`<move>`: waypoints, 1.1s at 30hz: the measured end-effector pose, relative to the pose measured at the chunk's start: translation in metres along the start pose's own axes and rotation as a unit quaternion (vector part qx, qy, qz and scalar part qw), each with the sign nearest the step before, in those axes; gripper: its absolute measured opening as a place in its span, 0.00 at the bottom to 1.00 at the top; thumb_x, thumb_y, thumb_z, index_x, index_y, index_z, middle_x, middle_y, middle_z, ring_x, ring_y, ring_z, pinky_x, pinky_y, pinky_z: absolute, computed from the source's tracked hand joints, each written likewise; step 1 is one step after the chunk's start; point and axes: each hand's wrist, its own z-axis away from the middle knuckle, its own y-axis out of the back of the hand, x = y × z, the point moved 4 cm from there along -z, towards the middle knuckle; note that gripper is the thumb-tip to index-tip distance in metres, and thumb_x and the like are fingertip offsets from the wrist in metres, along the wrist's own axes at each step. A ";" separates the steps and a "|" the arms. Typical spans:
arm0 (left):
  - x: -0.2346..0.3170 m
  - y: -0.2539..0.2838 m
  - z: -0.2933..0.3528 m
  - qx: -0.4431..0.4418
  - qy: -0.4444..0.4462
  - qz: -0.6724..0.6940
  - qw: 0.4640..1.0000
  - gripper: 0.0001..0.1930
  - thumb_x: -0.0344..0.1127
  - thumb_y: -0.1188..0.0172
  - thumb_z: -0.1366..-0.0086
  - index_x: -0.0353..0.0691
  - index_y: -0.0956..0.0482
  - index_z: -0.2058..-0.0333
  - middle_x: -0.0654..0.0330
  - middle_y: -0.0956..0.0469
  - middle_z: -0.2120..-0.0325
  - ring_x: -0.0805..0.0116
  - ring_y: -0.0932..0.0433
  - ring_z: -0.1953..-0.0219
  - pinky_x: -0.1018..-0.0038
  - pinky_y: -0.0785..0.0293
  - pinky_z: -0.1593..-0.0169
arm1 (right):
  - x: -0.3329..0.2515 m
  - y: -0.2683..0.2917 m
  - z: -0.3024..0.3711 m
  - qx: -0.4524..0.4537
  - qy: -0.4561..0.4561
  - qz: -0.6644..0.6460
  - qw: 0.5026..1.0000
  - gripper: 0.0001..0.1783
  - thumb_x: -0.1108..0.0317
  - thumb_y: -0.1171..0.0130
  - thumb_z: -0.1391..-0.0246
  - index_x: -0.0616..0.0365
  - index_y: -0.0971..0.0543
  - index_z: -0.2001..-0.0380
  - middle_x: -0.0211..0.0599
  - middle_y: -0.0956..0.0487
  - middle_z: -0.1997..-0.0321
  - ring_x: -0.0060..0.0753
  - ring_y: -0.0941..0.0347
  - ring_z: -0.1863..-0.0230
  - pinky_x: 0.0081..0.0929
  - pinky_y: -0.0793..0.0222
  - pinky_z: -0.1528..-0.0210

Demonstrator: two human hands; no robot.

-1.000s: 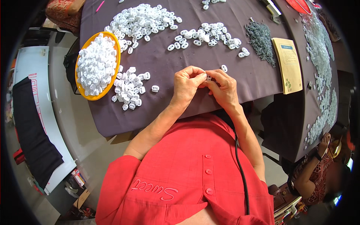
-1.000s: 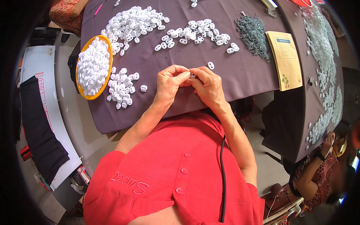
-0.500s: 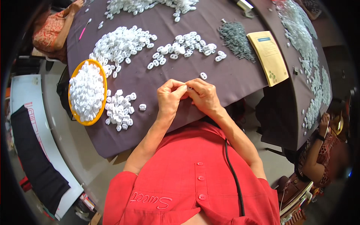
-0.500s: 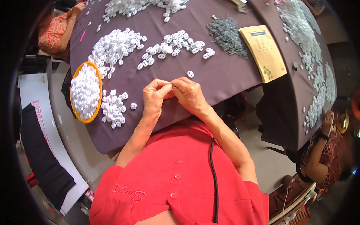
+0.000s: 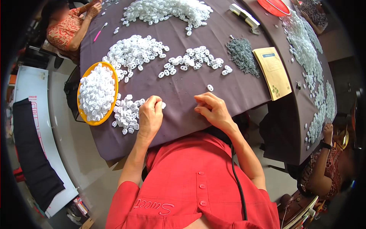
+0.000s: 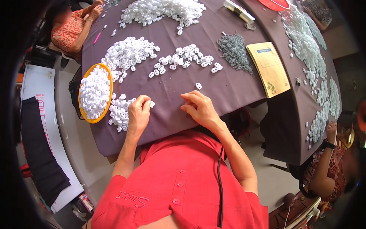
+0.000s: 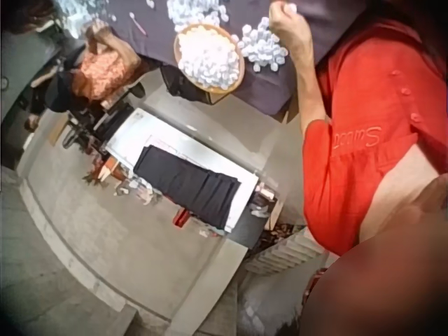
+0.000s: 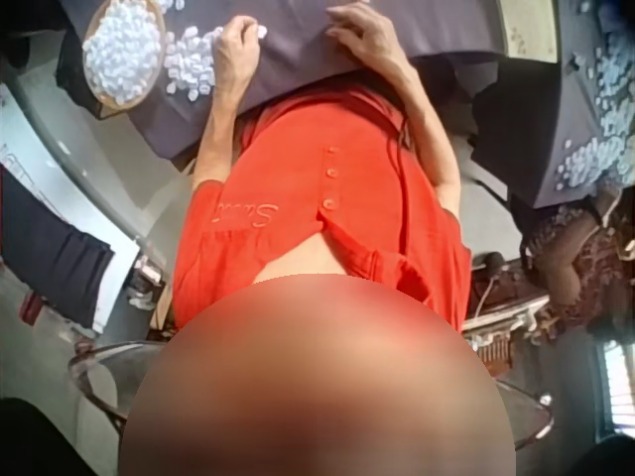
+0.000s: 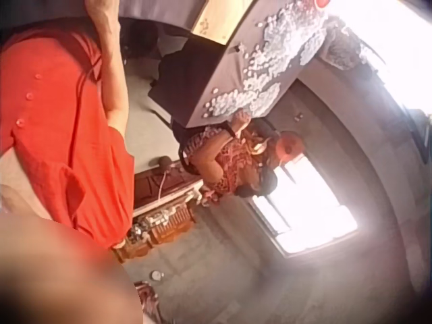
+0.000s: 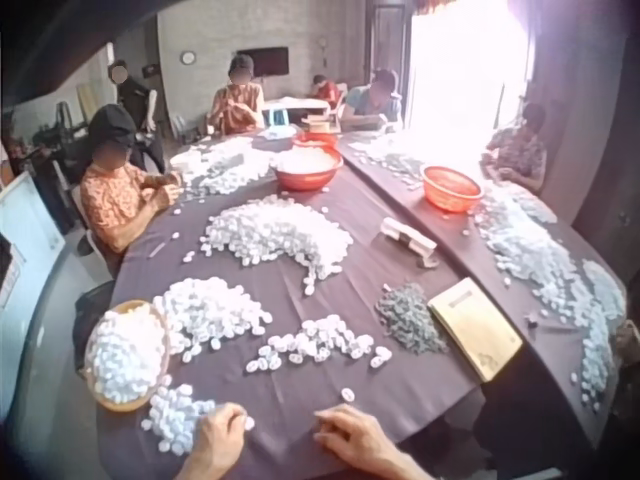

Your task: The person assembles plastic cord locks by fitting the components together by hand.

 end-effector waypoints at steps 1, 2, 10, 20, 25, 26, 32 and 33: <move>-0.004 0.004 0.001 0.005 0.002 -0.001 1.000 0.03 0.26 0.47 0.44 0.33 0.26 0.72 0.56 0.27 0.82 0.67 0.27 0.79 0.72 0.30 0.74 | -0.005 0.005 0.001 -0.004 0.003 0.000 1.000 0.16 0.81 0.43 0.56 0.64 0.26 0.60 0.33 0.27 0.66 0.20 0.28 0.67 0.15 0.31 0.69; -0.008 0.007 0.004 0.012 -0.018 -0.051 0.998 0.03 0.26 0.47 0.45 0.33 0.26 0.72 0.55 0.27 0.81 0.62 0.27 0.77 0.69 0.31 0.72 | -0.011 0.011 0.001 0.014 0.027 0.009 1.000 0.16 0.82 0.43 0.57 0.64 0.25 0.61 0.33 0.27 0.66 0.20 0.28 0.67 0.16 0.32 0.68; 0.050 0.050 0.001 0.033 -0.055 0.073 0.995 0.06 0.25 0.44 0.46 0.33 0.26 0.67 0.56 0.28 0.78 0.63 0.30 0.79 0.73 0.33 0.73 | -0.148 0.076 0.025 0.177 0.171 0.086 0.965 0.10 0.82 0.48 0.59 0.68 0.25 0.69 0.37 0.28 0.74 0.20 0.33 0.75 0.13 0.39 0.75; 0.184 0.149 0.026 0.128 -0.349 0.480 0.795 0.08 0.35 0.44 0.43 0.37 0.29 0.68 0.62 0.32 0.73 0.74 0.37 0.79 0.82 0.35 0.75 | -0.251 0.072 0.077 0.135 0.461 -0.313 0.819 0.09 0.66 0.55 0.54 0.58 0.27 0.79 0.34 0.30 0.78 0.33 0.34 0.85 0.24 0.38 0.78; 0.202 0.135 0.004 -0.107 -0.343 0.498 0.789 0.16 0.45 0.53 0.36 0.37 0.33 0.60 0.52 0.32 0.65 0.62 0.32 0.66 0.77 0.28 0.63 | -0.262 0.070 0.069 0.185 0.339 -0.096 0.917 0.15 0.61 0.59 0.42 0.58 0.27 0.61 0.35 0.30 0.69 0.28 0.33 0.79 0.22 0.34 0.85; 0.204 0.128 -0.010 -0.090 -0.342 0.494 0.794 0.16 0.45 0.53 0.37 0.37 0.33 0.61 0.53 0.32 0.65 0.63 0.32 0.67 0.77 0.28 0.63 | -0.259 0.076 0.078 0.190 0.336 -0.096 0.917 0.15 0.61 0.59 0.42 0.58 0.27 0.61 0.35 0.30 0.69 0.28 0.33 0.79 0.22 0.34 0.85; 0.204 0.137 0.004 0.021 -0.340 0.468 0.816 0.12 0.41 0.52 0.39 0.38 0.32 0.64 0.56 0.31 0.67 0.67 0.33 0.69 0.81 0.31 0.67 | -0.246 0.104 0.106 0.216 0.331 -0.086 0.914 0.15 0.62 0.59 0.43 0.59 0.27 0.62 0.35 0.30 0.69 0.28 0.33 0.79 0.21 0.34 0.85; 0.204 0.132 -0.007 0.040 -0.338 0.463 0.818 0.11 0.40 0.52 0.39 0.38 0.32 0.64 0.57 0.30 0.67 0.68 0.33 0.70 0.81 0.31 0.68 | -0.244 0.108 0.110 0.220 0.329 -0.084 0.914 0.15 0.62 0.59 0.43 0.59 0.27 0.62 0.36 0.30 0.69 0.28 0.32 0.78 0.21 0.34 0.85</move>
